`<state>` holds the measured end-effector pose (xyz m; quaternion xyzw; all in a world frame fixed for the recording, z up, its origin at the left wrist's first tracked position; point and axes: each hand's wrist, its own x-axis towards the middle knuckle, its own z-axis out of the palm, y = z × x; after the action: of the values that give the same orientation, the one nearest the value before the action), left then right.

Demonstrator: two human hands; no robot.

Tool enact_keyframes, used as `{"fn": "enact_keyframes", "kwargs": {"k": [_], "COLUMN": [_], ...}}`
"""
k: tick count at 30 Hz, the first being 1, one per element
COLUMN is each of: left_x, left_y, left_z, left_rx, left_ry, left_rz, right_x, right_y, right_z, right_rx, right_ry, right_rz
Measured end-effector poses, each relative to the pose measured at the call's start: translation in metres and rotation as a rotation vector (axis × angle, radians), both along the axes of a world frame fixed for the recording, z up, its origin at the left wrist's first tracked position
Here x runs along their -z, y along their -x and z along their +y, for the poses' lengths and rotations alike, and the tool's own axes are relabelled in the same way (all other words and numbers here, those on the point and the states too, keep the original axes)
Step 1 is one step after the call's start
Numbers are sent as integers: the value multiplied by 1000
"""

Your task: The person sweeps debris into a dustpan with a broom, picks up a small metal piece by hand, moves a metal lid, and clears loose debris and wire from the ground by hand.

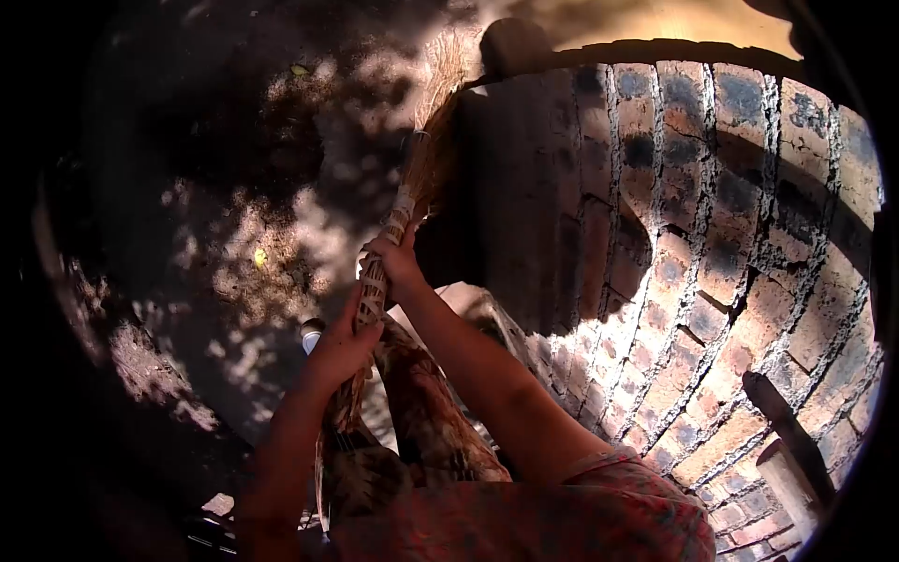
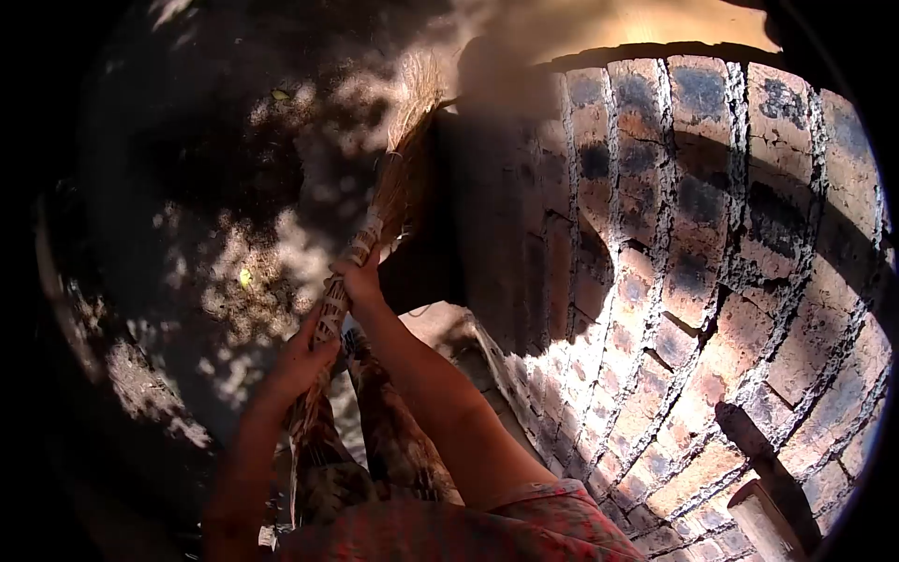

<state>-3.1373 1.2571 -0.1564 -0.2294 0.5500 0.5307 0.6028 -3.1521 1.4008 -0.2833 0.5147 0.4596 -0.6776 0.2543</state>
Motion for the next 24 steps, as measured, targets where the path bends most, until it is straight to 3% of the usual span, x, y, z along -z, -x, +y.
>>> {"fn": "enact_keyframes", "kwargs": {"k": [2, 3, 4, 5, 6, 8, 11, 15, 18, 21, 22, 23, 24], "left_x": [0, -7, -25, -50, -73, -76, -89, -46, 22, 83, 93, 72, 57], "left_y": [3, 3, 2, 1, 3, -19, 40, 105, 170, 227, 231, 236, 225], "left_z": [-12, -15, -6, 6, 16, 35, 35, 50, 65, 54, 43, 30, 34], "left_rx": [-134, -247, -177, -112, -86, -204, -396, -447, -343, -234, -240, -198, -161], "left_ry": [107, 199, 259, 326, 250, 225, 19, -193, -323, -144, -72, -2, 84], "left_rz": [42, 88, 155, 221, 293, 546, 374, 215, 177, 152, 131, 99, 282], "right_x": [29, 10, 10, -23, -59, -72, -84, -84, -29, 52, 69, 55, 33], "right_y": [19, 32, 34, 42, 57, 67, 105, 186, 230, 275, 276, 278, 283], "right_z": [-47, -56, -59, -47, -34, -23, -4, 34, 70, 57, 36, 23, 9], "right_rx": [-33, -87, -119, -119, -117, -158, -235, -205, -87, -71, -50, -53, -54], "right_ry": [32, 66, 147, 233, 318, 229, 63, -96, -231, -158, -133, -50, 33], "right_rz": [10, 127, 136, 100, 78, 195, 316, 313, 210, 60, 154, 149, 165]}}
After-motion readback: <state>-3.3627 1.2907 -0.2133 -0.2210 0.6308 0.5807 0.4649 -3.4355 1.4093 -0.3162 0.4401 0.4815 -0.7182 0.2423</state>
